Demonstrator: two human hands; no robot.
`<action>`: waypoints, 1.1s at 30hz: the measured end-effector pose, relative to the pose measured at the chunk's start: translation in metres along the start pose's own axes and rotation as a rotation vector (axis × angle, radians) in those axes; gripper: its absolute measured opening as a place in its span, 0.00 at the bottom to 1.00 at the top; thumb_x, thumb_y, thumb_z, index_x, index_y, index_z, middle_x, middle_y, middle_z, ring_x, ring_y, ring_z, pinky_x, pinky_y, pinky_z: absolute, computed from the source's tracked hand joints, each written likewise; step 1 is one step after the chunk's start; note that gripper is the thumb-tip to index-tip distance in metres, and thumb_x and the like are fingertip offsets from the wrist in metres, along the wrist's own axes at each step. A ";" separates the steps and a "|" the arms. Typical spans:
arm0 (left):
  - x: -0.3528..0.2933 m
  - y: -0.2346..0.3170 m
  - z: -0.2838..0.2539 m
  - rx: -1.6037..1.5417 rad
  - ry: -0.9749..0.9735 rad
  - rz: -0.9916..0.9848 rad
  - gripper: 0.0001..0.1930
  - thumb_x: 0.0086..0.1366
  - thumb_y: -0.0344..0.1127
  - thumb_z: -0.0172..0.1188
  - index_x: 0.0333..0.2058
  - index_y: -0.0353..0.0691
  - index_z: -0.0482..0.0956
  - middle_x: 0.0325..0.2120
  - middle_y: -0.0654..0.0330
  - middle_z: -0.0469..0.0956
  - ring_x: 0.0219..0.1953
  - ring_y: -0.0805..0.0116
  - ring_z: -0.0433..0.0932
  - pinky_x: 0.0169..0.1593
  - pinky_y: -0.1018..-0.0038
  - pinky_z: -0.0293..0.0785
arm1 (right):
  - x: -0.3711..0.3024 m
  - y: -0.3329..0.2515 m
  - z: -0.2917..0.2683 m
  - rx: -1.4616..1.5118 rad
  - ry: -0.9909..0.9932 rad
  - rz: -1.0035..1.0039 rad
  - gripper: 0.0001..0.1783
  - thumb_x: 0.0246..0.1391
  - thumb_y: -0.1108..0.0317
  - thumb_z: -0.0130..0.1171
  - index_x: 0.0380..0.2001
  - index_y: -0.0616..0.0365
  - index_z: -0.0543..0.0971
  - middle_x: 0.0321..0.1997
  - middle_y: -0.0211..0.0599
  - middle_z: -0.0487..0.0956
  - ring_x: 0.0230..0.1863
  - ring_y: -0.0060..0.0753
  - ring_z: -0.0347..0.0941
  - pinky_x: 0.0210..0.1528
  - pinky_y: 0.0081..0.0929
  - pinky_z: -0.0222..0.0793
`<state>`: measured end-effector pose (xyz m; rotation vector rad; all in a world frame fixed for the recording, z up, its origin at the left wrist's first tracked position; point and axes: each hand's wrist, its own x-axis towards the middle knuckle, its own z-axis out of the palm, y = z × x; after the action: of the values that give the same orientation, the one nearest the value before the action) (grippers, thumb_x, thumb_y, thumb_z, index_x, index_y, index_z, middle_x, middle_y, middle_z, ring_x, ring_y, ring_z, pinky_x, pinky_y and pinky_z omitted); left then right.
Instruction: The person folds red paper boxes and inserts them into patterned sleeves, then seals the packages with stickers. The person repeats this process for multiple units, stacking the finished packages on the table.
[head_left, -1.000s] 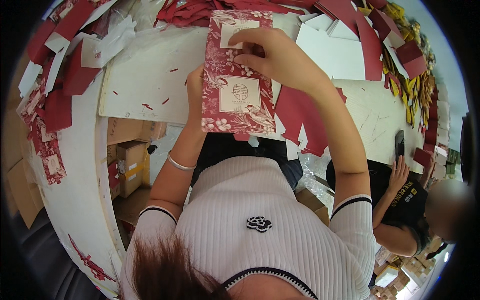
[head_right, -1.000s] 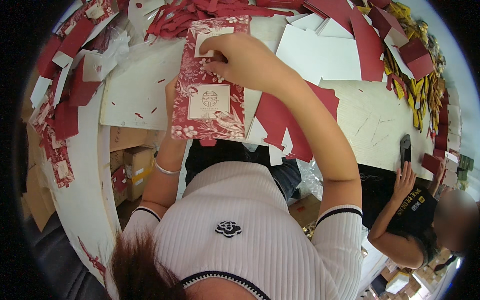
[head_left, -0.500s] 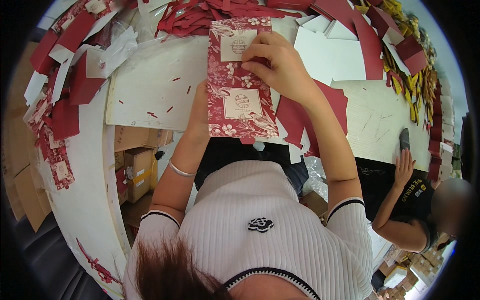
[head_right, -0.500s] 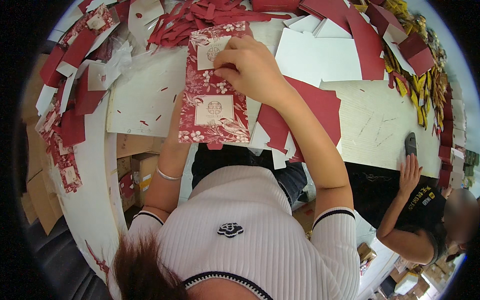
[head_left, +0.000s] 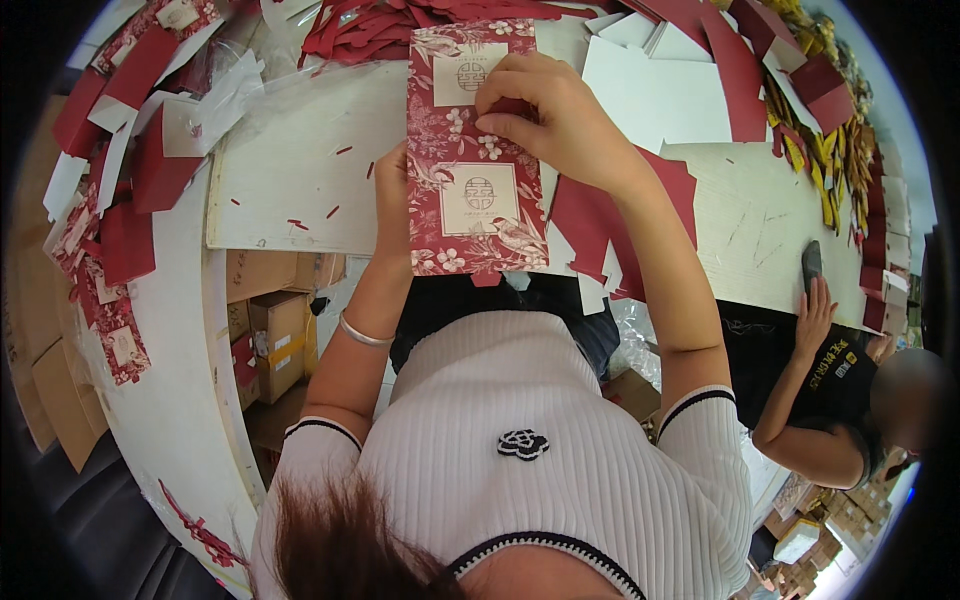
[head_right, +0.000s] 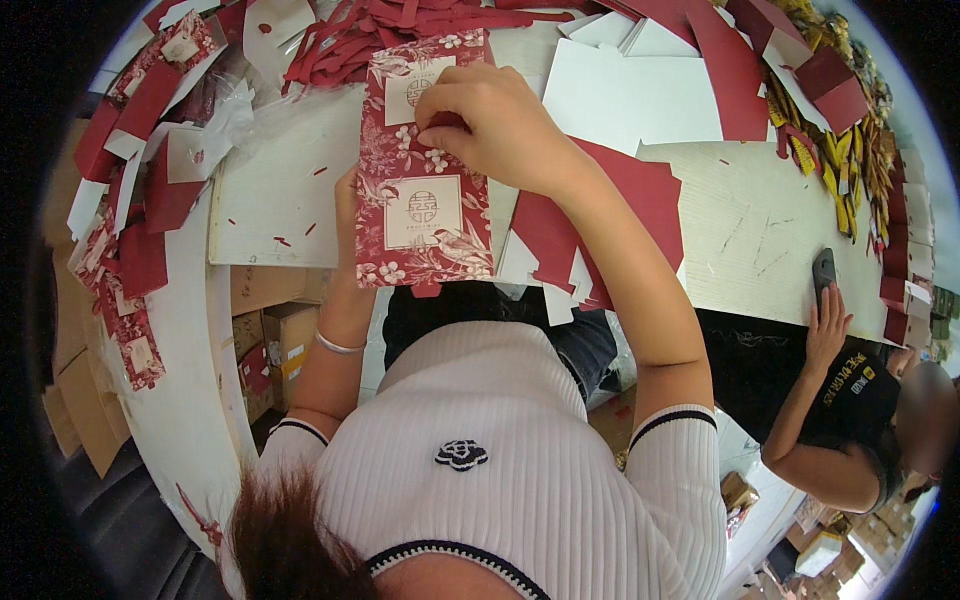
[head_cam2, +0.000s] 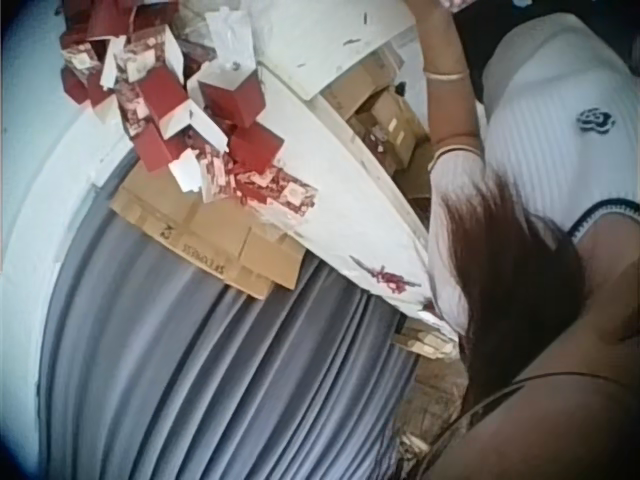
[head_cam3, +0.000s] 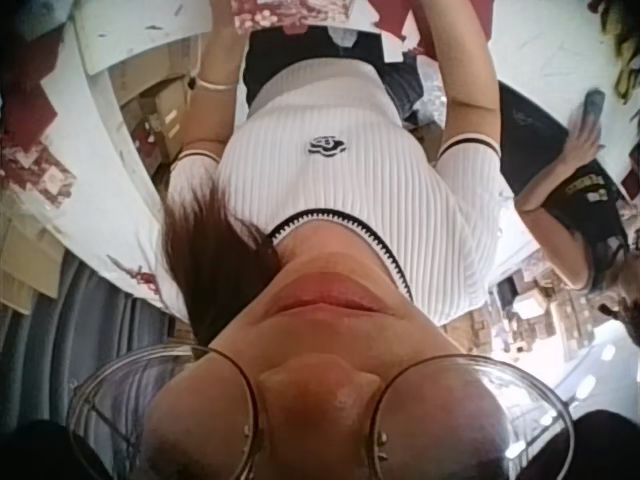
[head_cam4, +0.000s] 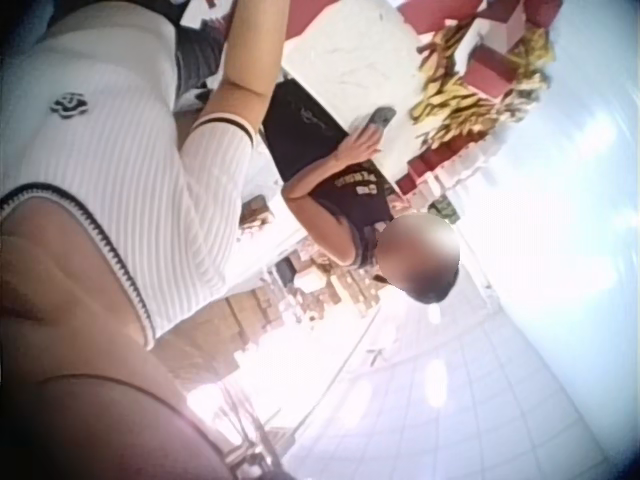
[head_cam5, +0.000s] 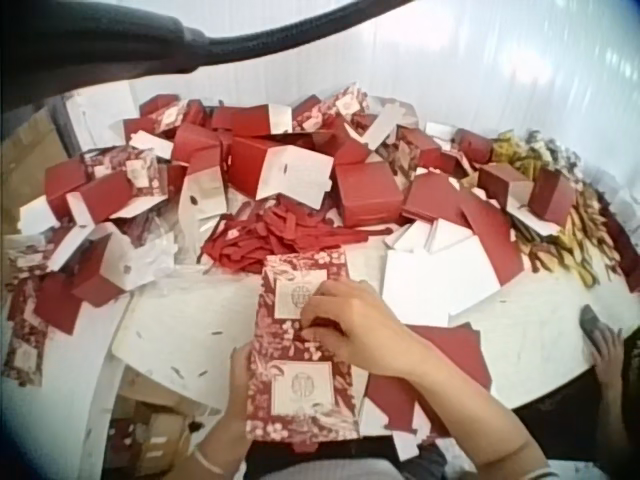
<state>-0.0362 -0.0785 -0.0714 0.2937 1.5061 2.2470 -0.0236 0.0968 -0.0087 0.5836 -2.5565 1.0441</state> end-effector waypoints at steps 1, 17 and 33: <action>0.000 -0.001 0.001 -0.019 0.004 0.004 0.12 0.61 0.32 0.45 0.35 0.29 0.73 0.30 0.57 0.77 0.29 0.75 0.77 0.31 0.78 0.76 | 0.000 0.001 0.000 -0.003 -0.003 -0.004 0.04 0.41 0.77 0.58 0.23 0.62 0.73 0.26 0.36 0.71 0.30 0.35 0.67 0.30 0.27 0.63; -0.007 0.006 -0.010 0.605 -0.013 0.171 0.08 0.52 0.23 0.54 0.32 0.34 0.76 0.25 0.59 0.77 0.25 0.75 0.74 0.30 0.78 0.71 | 0.000 0.003 -0.008 0.234 0.008 0.263 0.11 0.45 0.75 0.58 0.35 0.60 0.74 0.29 0.27 0.74 0.27 0.17 0.63 0.31 0.15 0.61; 0.002 0.090 0.005 0.644 0.070 0.718 0.08 0.54 0.26 0.56 0.33 0.29 0.76 0.32 0.52 0.77 0.33 0.64 0.76 0.41 0.71 0.70 | 0.008 -0.027 -0.039 1.166 0.325 0.239 0.39 0.50 0.45 0.51 0.59 0.53 0.52 0.57 0.44 0.61 0.53 0.35 0.63 0.56 0.32 0.55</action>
<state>-0.0564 -0.1024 0.0135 1.1028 2.4282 2.1607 -0.0119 0.1053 0.0371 0.2854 -1.5504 2.4510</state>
